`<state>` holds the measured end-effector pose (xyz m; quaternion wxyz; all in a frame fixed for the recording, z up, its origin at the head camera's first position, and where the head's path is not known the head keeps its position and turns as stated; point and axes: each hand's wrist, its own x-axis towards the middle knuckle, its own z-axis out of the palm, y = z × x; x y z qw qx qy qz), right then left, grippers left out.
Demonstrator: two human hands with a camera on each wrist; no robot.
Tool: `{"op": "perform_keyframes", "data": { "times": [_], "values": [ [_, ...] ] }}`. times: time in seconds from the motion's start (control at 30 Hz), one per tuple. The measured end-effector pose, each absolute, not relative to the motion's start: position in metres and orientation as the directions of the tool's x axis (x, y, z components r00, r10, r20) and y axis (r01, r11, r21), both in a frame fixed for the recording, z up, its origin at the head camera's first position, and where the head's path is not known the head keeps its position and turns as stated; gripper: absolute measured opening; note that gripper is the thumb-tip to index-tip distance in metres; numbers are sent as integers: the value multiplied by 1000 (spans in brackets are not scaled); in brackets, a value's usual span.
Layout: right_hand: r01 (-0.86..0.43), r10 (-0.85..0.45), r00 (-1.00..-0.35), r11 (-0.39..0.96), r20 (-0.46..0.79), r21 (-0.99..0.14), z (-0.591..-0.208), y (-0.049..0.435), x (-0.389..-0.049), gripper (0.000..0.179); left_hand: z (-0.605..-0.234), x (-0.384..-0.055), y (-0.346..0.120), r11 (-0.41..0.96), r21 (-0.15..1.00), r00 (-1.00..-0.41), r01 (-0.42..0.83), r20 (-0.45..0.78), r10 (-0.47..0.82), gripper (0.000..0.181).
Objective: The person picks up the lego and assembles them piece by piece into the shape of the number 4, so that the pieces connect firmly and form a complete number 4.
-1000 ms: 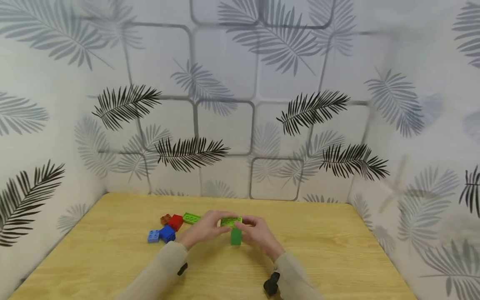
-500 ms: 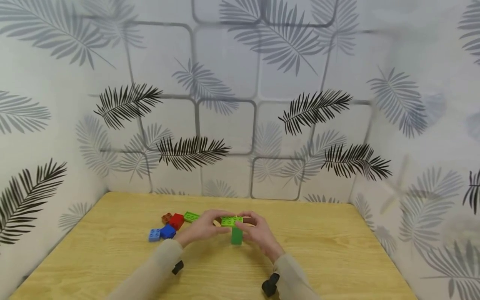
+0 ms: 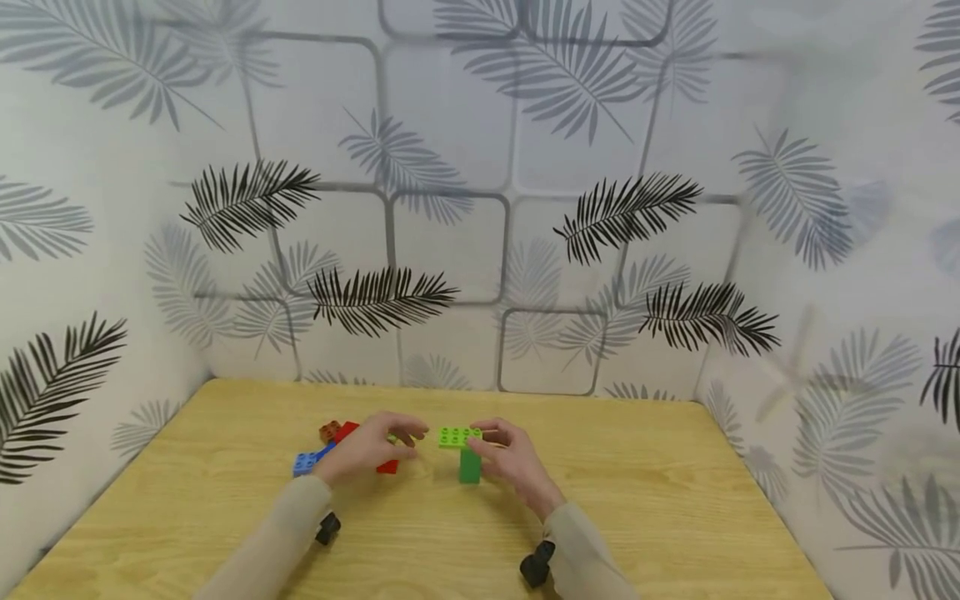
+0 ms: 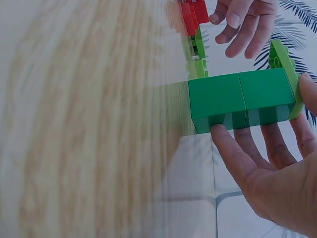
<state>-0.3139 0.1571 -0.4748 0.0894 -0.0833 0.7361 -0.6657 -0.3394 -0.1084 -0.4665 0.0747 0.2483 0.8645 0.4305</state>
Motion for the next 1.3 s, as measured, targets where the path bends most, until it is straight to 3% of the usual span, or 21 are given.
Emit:
{"op": "perform_keyframes", "data": {
  "times": [0.3,0.83,1.07,1.3],
  "values": [
    [16,-241,-970,97,-39,-995,-475,158,-314,44,-464,-349,-125,650,681,-926,336,115,359,35],
    [21,-254,-966,79,-41,-997,-480,159,-315,52,-473,-368,-129,820,490,-955,295,117,273,38],
    [10,-263,-964,85,-32,-996,-482,161,-317,50,-474,-370,-127,852,466,-969,240,64,238,36],
    [13,-255,-966,89,-35,-996,-481,163,-317,52,-474,-374,-128,843,473,-966,257,101,238,28]
  ]
}}
